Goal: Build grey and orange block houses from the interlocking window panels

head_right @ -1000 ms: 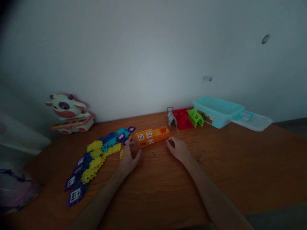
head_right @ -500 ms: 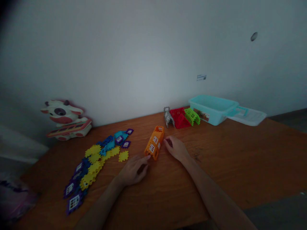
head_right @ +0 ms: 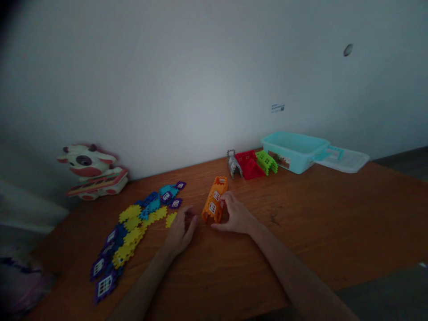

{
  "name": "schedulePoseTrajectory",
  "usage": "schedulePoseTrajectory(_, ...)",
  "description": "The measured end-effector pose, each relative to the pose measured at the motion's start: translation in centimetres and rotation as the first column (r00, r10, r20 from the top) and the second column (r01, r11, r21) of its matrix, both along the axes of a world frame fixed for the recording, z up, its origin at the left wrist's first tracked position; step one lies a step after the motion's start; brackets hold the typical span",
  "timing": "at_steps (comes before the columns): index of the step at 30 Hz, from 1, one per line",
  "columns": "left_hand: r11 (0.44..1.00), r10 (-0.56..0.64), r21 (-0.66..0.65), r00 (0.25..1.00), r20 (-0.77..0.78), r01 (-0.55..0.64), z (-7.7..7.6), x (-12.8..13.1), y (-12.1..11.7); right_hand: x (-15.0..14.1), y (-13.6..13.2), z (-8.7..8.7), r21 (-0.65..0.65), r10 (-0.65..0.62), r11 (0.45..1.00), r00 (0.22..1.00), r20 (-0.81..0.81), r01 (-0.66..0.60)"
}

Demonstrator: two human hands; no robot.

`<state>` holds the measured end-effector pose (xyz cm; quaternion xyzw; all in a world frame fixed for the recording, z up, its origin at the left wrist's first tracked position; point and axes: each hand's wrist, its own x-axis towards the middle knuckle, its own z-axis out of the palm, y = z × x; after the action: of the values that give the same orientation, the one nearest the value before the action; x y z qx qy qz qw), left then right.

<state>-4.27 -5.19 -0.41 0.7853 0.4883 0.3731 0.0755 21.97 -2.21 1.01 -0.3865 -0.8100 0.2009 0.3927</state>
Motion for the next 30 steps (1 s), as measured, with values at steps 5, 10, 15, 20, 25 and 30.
schedulePoseTrajectory(5,0.994,-0.073,-0.081,0.995,-0.074,0.067,0.2,0.2,-0.2,-0.3,-0.1,0.0,-0.004,-0.021,1.000,0.999,0.026,0.021)
schedulePoseTrajectory(10,0.992,-0.088,-0.097,0.994,-0.065,0.082,0.5,0.3,-0.3,-0.1,0.5,-0.8,-0.077,-0.122,0.989,0.992,0.008,0.122)
schedulePoseTrajectory(15,0.987,-0.107,-0.126,0.992,-0.070,0.098,0.7,0.3,-0.3,0.3,1.6,-1.2,-0.052,-0.335,0.942,0.938,-0.084,0.332)
schedulePoseTrajectory(20,0.983,-0.110,-0.158,0.990,-0.087,0.095,0.7,0.4,-0.3,0.8,1.1,-0.1,0.159,-0.256,0.955,0.967,0.012,0.251)
schedulePoseTrajectory(25,0.980,-0.160,-0.140,0.979,-0.126,0.142,0.6,0.3,-0.3,-0.5,0.0,-0.2,0.222,-0.178,0.965,0.970,0.166,0.139)
schedulePoseTrajectory(30,0.981,-0.171,-0.119,0.976,-0.139,0.155,0.6,0.3,-0.2,-0.9,0.3,-1.0,0.252,-0.306,0.927,0.948,0.084,0.277)
